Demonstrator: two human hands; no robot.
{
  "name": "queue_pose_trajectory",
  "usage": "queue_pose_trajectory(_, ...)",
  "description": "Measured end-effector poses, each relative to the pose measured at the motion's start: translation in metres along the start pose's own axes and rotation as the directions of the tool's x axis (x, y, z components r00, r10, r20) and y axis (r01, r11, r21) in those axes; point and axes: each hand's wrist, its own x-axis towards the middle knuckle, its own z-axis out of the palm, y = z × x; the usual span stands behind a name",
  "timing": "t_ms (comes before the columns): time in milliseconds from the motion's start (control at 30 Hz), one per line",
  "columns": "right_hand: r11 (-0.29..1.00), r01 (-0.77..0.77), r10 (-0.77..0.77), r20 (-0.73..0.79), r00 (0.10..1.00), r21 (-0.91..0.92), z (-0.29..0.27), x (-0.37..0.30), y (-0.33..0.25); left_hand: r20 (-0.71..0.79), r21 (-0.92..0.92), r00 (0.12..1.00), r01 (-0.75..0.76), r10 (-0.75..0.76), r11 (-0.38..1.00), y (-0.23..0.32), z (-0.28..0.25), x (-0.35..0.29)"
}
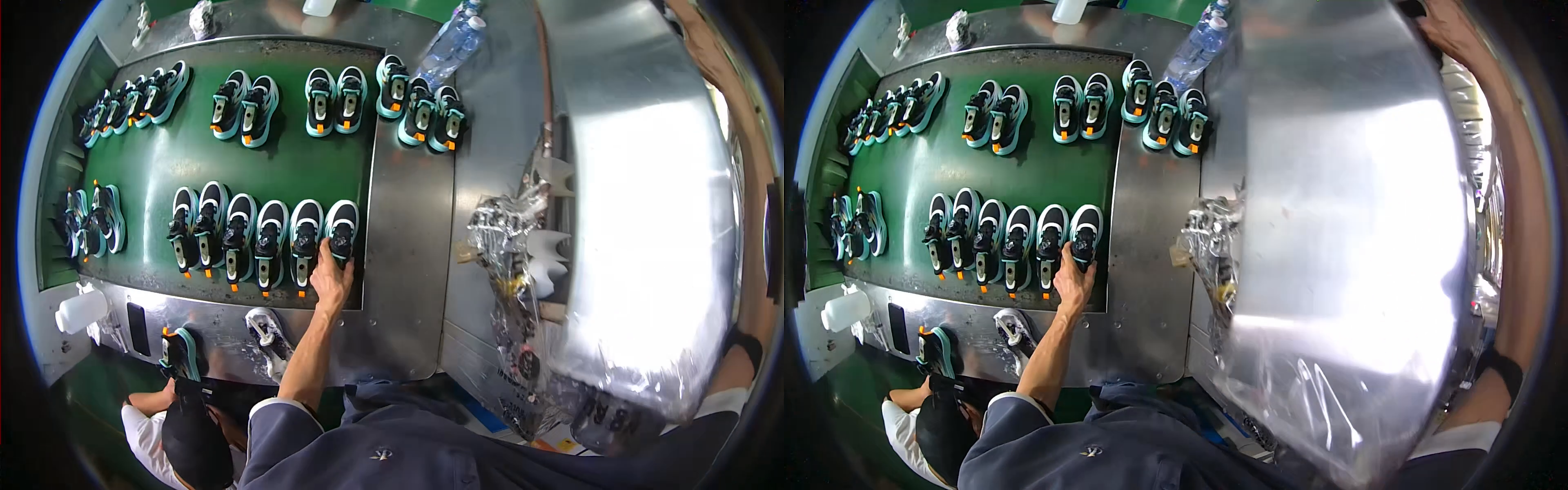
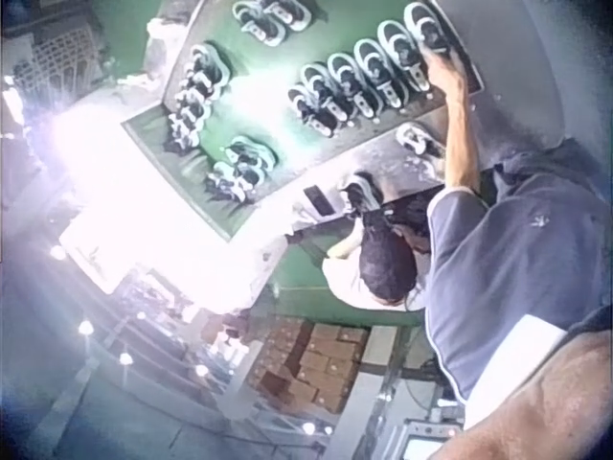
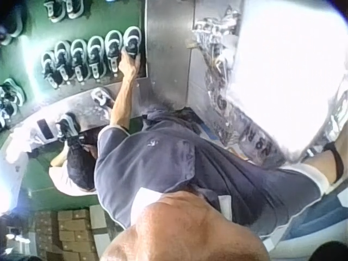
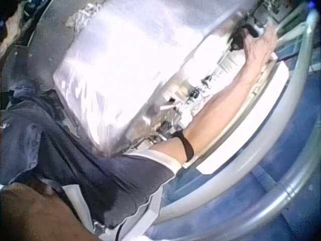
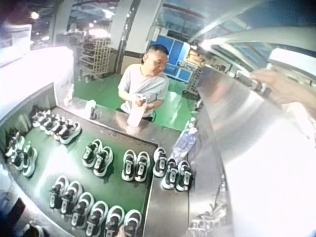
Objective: Operating a shoe lasting and pressing machine to assemble athletic footwear.
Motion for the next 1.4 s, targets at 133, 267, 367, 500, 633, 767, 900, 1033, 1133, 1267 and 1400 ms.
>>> queue_pose_trajectory(133, 0.936, -0.244, 0.275, 0.095, 0.957, -0.252, -0.017, -0.027, 0.032, -0.024, -0.132, 0.995, -0.096, 0.093, 0.987, 0.027, 0.033, 0.013)
queue_pose_trajectory(267, 0.969, -0.235, 0.237, 0.009, 0.972, -0.069, 0.012, -0.016, -0.012, -0.047, -0.023, 0.999, 0.021, -0.022, 1.000, -0.016, 0.003, -0.003)
queue_pose_trajectory(367, 0.953, -0.299, 0.290, -0.138, 0.947, -0.050, -0.047, -0.107, -0.003, 0.063, -0.004, 0.998, 0.017, -0.017, 1.000, -0.006, 0.050, 0.007)
queue_pose_trajectory(500, 0.834, -0.547, 0.529, -0.171, 0.831, -0.079, -0.104, -0.193, -0.041, -0.106, -0.140, 0.905, -0.423, 0.412, 0.895, -0.029, 0.016, -0.016)
queue_pose_trajectory(633, 0.485, -0.821, 0.844, -0.408, 0.349, 0.302, -0.230, -0.337, -0.082, -0.114, -0.229, 0.749, -0.659, 0.652, 0.717, 0.047, -0.010, -0.082)
queue_pose_trajectory(767, 0.334, -0.657, 0.933, -0.337, 0.127, 0.675, -0.322, -0.451, -0.177, 0.592, -0.745, 0.447, -0.012, 0.670, 0.667, 0.181, -0.054, -0.228)
queue_pose_trajectory(900, -0.158, -0.567, 0.942, -0.049, -0.332, 0.809, -0.373, -0.527, -0.297, 0.555, -0.652, -0.245, 0.466, 0.795, 0.598, 0.281, -0.060, -0.375)
queue_pose_trajectory(1033, -0.232, -0.545, 0.907, -0.023, -0.421, 0.806, -0.408, -0.581, -0.454, 0.625, -0.313, -0.440, 0.617, 0.645, 0.723, 0.319, -0.033, -0.479)
queue_pose_trajectory(1133, -0.541, -0.483, 0.675, 0.012, -0.738, 0.689, -0.432, -0.614, -0.573, 0.494, -0.662, -0.639, 0.163, 0.589, 0.732, 0.314, -0.064, -0.590)
queue_pose_trajectory(1267, -0.436, -0.331, 0.465, -0.106, -0.879, 0.837, -0.493, -0.638, -0.774, 0.463, -0.266, -0.800, 0.285, 0.381, 0.921, 0.228, -0.055, -0.715)
queue_pose_trajectory(1400, -0.365, -0.197, 0.318, -0.076, -0.945, 0.910, -0.536, -0.605, -0.915, 0.508, -0.361, -0.768, 0.222, 0.391, 0.906, 0.158, -0.085, -0.839)
